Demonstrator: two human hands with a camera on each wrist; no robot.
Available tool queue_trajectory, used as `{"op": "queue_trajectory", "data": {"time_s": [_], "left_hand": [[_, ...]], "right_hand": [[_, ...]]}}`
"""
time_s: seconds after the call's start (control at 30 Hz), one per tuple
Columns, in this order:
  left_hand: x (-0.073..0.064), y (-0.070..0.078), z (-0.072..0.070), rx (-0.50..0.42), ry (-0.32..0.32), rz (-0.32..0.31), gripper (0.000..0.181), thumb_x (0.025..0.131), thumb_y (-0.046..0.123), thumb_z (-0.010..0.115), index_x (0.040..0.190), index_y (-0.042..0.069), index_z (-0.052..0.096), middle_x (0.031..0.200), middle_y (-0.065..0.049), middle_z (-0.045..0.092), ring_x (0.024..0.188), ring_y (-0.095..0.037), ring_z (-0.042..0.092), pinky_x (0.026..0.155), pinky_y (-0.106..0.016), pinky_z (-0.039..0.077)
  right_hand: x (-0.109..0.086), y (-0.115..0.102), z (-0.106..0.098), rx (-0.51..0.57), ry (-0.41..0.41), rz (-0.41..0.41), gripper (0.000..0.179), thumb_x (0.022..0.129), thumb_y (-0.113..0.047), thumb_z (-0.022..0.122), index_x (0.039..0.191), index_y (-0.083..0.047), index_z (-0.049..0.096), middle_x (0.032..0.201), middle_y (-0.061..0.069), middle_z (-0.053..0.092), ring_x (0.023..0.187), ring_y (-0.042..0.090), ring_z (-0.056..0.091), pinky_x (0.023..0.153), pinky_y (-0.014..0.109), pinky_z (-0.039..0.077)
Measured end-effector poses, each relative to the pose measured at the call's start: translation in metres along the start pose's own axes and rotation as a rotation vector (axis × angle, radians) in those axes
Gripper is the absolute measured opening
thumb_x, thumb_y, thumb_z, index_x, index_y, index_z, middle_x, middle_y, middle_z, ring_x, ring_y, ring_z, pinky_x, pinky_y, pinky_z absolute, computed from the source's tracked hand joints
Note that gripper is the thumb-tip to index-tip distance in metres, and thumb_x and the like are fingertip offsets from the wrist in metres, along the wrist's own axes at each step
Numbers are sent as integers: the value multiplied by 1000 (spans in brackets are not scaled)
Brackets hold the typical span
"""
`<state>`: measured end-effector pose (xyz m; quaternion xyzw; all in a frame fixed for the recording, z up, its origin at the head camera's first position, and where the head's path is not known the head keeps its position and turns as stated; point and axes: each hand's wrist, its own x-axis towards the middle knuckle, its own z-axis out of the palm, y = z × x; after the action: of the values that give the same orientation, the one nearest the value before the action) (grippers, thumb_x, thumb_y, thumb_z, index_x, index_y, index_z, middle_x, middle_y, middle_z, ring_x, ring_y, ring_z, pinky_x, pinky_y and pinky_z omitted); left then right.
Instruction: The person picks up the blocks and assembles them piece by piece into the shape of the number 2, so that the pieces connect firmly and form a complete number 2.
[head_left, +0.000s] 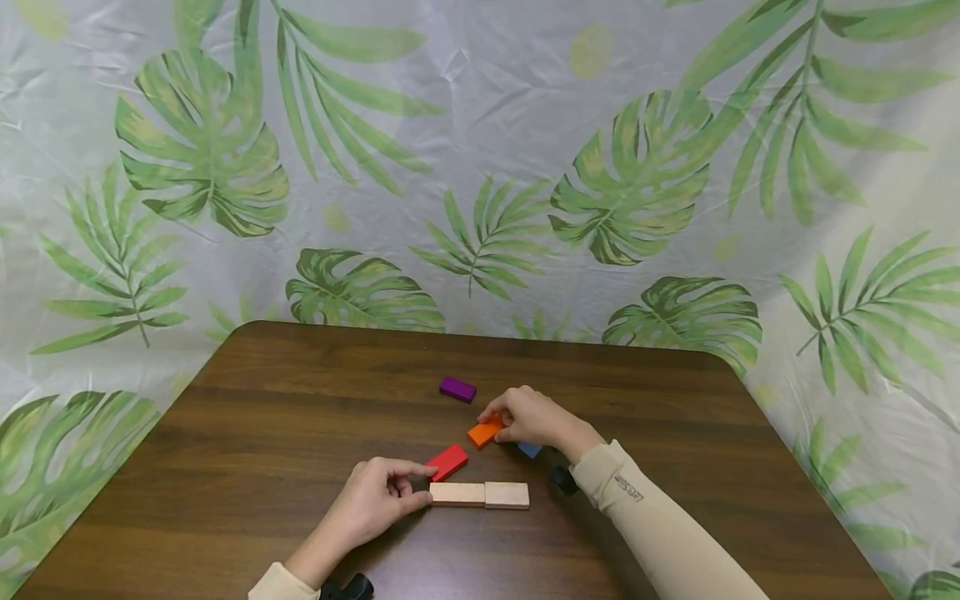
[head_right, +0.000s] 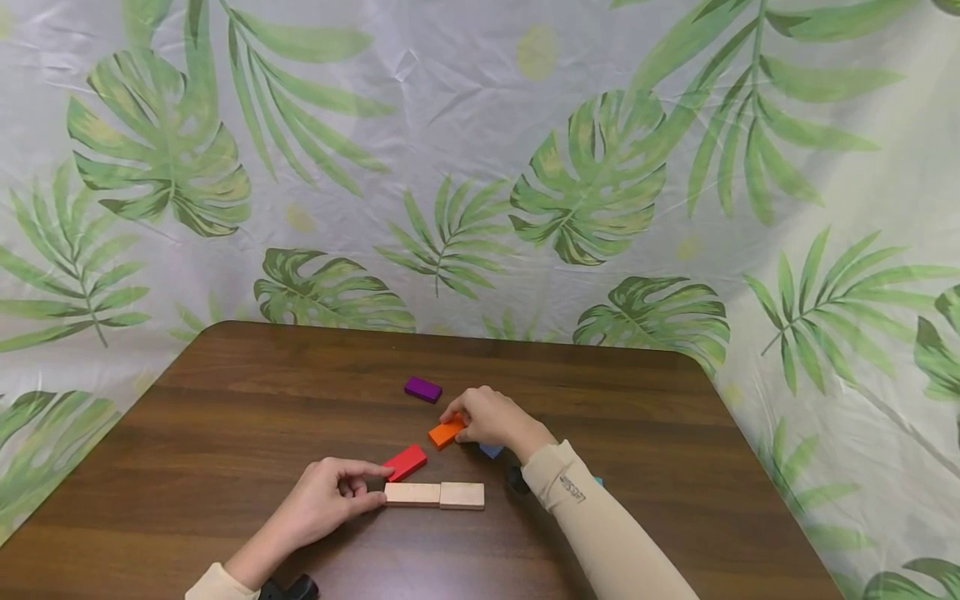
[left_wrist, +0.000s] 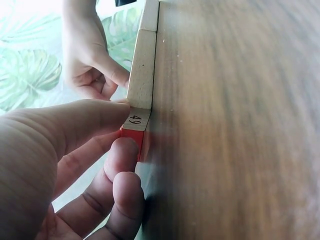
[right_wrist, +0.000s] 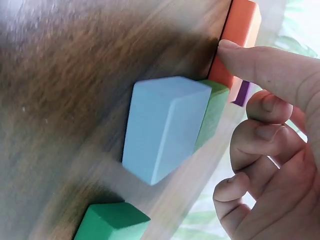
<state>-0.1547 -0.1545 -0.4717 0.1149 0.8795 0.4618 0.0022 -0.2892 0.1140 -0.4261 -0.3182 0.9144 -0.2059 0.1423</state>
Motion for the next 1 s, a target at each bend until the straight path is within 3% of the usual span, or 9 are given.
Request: {"op": "queue_trajectory", "data": {"time_s": [1.0], "left_hand": [[0, 0, -1, 8, -1, 1, 26, 86, 22, 91, 111, 20, 85, 64, 11, 59, 54, 2, 45, 51, -19, 35]], "right_hand": [[-2, -7, 7, -14, 5, -76, 30, 93, -10, 85, 122, -16, 82, 65, -6, 41, 60, 9, 34, 59, 22, 29]]}}
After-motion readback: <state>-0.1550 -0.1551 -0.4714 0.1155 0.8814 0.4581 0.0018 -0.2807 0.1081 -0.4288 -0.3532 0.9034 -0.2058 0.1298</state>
